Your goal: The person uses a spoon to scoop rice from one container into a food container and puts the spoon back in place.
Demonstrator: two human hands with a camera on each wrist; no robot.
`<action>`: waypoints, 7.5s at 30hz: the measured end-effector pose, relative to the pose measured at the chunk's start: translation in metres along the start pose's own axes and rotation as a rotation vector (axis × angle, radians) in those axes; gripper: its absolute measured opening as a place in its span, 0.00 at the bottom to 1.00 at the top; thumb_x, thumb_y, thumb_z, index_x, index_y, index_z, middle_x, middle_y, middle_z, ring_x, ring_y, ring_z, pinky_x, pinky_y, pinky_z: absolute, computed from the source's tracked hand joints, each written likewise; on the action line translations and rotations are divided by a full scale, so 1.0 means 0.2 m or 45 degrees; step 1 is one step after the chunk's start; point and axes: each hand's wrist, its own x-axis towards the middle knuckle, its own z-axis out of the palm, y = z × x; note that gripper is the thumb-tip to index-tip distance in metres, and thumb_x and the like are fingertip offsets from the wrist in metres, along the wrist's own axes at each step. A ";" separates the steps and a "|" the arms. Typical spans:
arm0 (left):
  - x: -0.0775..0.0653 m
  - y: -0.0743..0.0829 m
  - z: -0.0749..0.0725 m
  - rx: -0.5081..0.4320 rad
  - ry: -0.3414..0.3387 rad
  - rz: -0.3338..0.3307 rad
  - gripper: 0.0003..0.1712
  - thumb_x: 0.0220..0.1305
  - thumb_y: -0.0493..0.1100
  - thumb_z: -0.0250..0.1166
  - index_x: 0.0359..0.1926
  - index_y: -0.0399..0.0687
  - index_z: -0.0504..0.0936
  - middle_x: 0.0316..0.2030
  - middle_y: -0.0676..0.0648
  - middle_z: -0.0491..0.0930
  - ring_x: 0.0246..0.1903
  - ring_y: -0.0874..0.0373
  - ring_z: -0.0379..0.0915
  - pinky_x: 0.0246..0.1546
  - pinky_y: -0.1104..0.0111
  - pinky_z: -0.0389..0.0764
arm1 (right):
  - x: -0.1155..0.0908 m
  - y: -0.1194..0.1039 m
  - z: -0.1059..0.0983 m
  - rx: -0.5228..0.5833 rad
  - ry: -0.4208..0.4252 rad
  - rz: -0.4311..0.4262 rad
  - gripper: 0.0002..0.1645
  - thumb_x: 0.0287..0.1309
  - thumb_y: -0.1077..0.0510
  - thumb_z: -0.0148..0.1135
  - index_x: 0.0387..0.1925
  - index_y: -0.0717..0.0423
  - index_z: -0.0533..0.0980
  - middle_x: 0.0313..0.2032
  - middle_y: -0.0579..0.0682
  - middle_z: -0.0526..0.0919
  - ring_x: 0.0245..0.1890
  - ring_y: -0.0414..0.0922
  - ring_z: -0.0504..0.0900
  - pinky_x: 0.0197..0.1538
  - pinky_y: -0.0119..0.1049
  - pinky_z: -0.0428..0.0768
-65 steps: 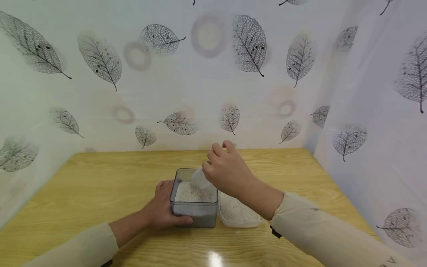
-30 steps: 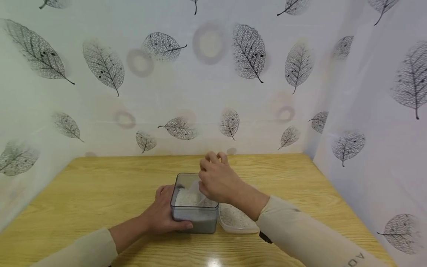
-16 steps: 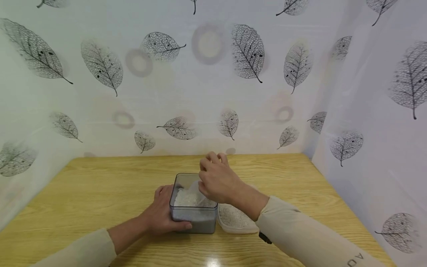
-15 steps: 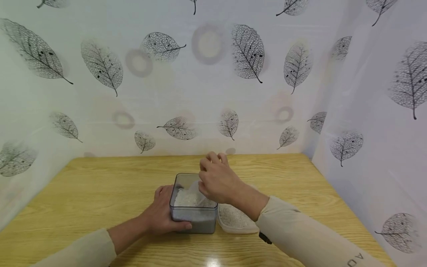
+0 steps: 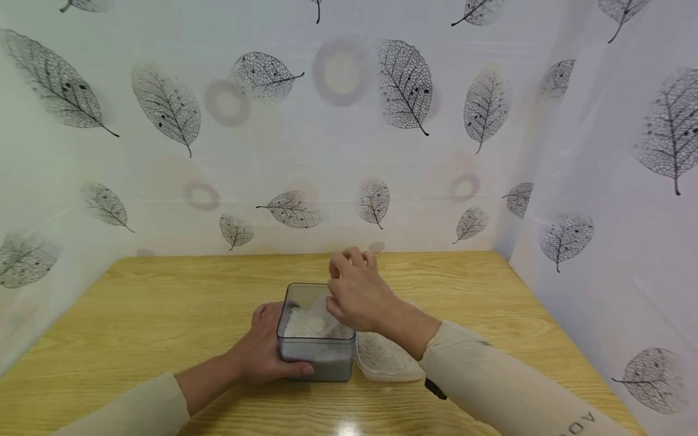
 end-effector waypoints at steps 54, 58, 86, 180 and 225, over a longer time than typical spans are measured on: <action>0.00 0.00 0.00 0.027 0.031 0.018 0.63 0.40 0.79 0.69 0.67 0.45 0.61 0.55 0.48 0.72 0.58 0.51 0.64 0.64 0.48 0.54 | -0.06 0.05 -0.01 0.503 0.121 0.557 0.20 0.61 0.52 0.60 0.13 0.43 0.73 0.38 0.48 0.72 0.41 0.51 0.63 0.42 0.47 0.53; 0.00 0.00 0.00 0.022 0.020 0.013 0.63 0.40 0.78 0.70 0.67 0.44 0.61 0.56 0.48 0.71 0.58 0.50 0.65 0.64 0.49 0.54 | -0.07 0.06 -0.01 0.550 0.106 0.593 0.20 0.62 0.51 0.59 0.14 0.44 0.74 0.39 0.48 0.72 0.42 0.52 0.63 0.43 0.48 0.52; 0.00 0.00 0.00 -0.007 -0.010 0.006 0.61 0.41 0.77 0.70 0.67 0.45 0.61 0.57 0.48 0.70 0.59 0.50 0.63 0.65 0.46 0.52 | -0.29 0.30 -0.18 0.686 0.190 0.732 0.23 0.66 0.57 0.59 0.15 0.54 0.67 0.40 0.56 0.73 0.51 0.57 0.68 0.52 0.53 0.62; 0.00 0.00 0.00 -0.017 -0.007 0.005 0.61 0.40 0.78 0.70 0.67 0.47 0.61 0.56 0.51 0.70 0.58 0.52 0.63 0.63 0.48 0.52 | 0.06 0.01 -0.17 -0.674 0.389 -0.655 0.19 0.67 0.62 0.55 0.17 0.51 0.73 0.39 0.50 0.73 0.43 0.50 0.68 0.48 0.45 0.66; 0.00 0.00 -0.01 -0.042 -0.033 -0.017 0.63 0.41 0.80 0.69 0.68 0.46 0.59 0.57 0.50 0.70 0.59 0.52 0.62 0.63 0.48 0.52 | 0.02 0.07 -0.03 -0.061 -0.010 -0.166 0.18 0.48 0.61 0.63 0.13 0.44 0.66 0.37 0.45 0.69 0.42 0.47 0.63 0.43 0.43 0.59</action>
